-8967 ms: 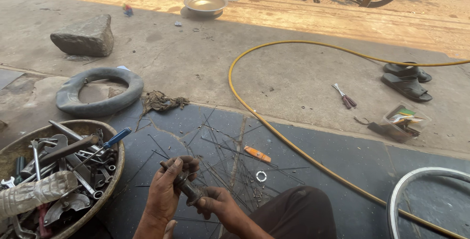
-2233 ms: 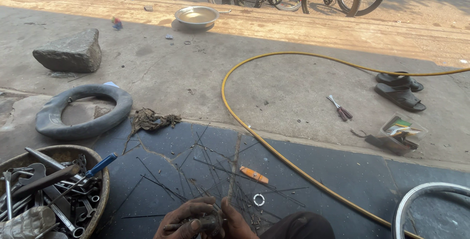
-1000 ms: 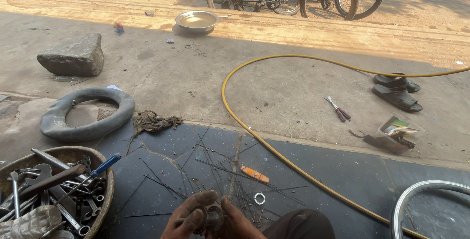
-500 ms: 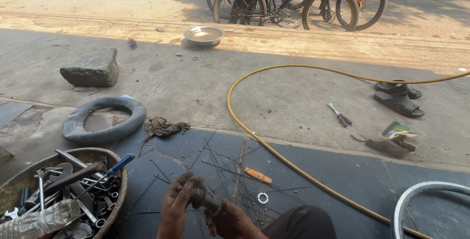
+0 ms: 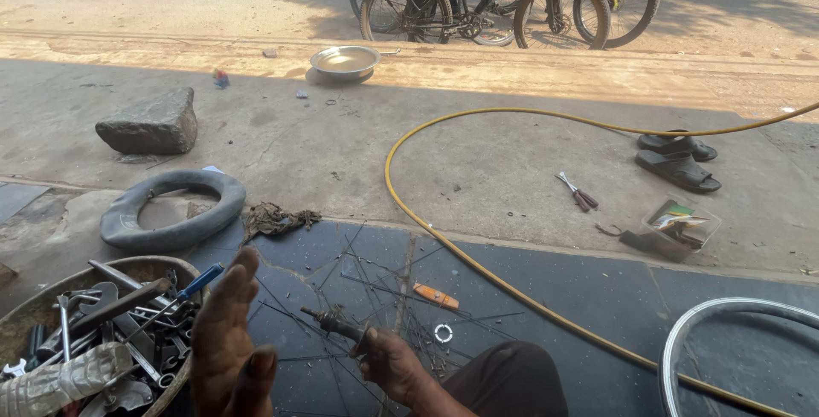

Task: The person sits on the ground and works on a bicycle hub, using a tool to adjust or tighten components. They then gather a bundle of thin metal rods from the floor and align them in their hand.

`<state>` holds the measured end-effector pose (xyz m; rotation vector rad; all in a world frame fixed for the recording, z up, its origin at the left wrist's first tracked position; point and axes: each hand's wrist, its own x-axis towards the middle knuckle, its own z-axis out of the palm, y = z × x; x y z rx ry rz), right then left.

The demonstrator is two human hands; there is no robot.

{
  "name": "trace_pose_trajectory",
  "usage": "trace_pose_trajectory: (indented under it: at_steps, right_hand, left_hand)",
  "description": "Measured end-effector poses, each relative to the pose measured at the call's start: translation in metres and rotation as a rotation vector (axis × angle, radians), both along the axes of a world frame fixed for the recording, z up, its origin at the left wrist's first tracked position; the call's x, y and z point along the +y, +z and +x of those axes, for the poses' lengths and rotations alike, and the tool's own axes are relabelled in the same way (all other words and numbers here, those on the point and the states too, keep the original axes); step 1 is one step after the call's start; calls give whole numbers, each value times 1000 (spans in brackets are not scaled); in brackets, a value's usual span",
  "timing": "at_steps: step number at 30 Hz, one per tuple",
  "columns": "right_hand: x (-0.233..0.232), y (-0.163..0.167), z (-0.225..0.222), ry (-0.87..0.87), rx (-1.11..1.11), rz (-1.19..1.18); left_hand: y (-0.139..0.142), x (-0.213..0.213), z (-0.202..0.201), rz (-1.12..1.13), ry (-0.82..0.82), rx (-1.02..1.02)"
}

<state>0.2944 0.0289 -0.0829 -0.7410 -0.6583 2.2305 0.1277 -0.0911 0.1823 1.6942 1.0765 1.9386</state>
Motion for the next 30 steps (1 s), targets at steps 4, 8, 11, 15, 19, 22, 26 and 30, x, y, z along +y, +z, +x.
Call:
trace_pose_trajectory:
  at_steps: [4,8,11,15,19,22,26,30]
  right_hand:
    - [0,-1,0,-38,4,-46]
    - [-1,4,2,-36,36,-13]
    - [-2,9,4,-27,43,6]
    - [-3,12,7,-6,64,41]
    - [-1,11,8,-4,67,36]
    - [0,11,8,-7,50,51]
    - [-2,14,9,-17,32,45]
    - [-1,13,8,-16,15,21]
  left_hand:
    - [14,-32,-20,239,17,-3]
    - [-79,-31,10,-255,279,-245]
    - [-172,-33,28,-696,334,-388]
    - [-247,-35,16,-800,397,-479]
    - [-272,-38,14,-848,420,-499]
    - [-278,-40,16,-871,426,-512]
    - [-281,-41,16,-891,435,-522]
    - [-284,-39,14,-893,443,-520]
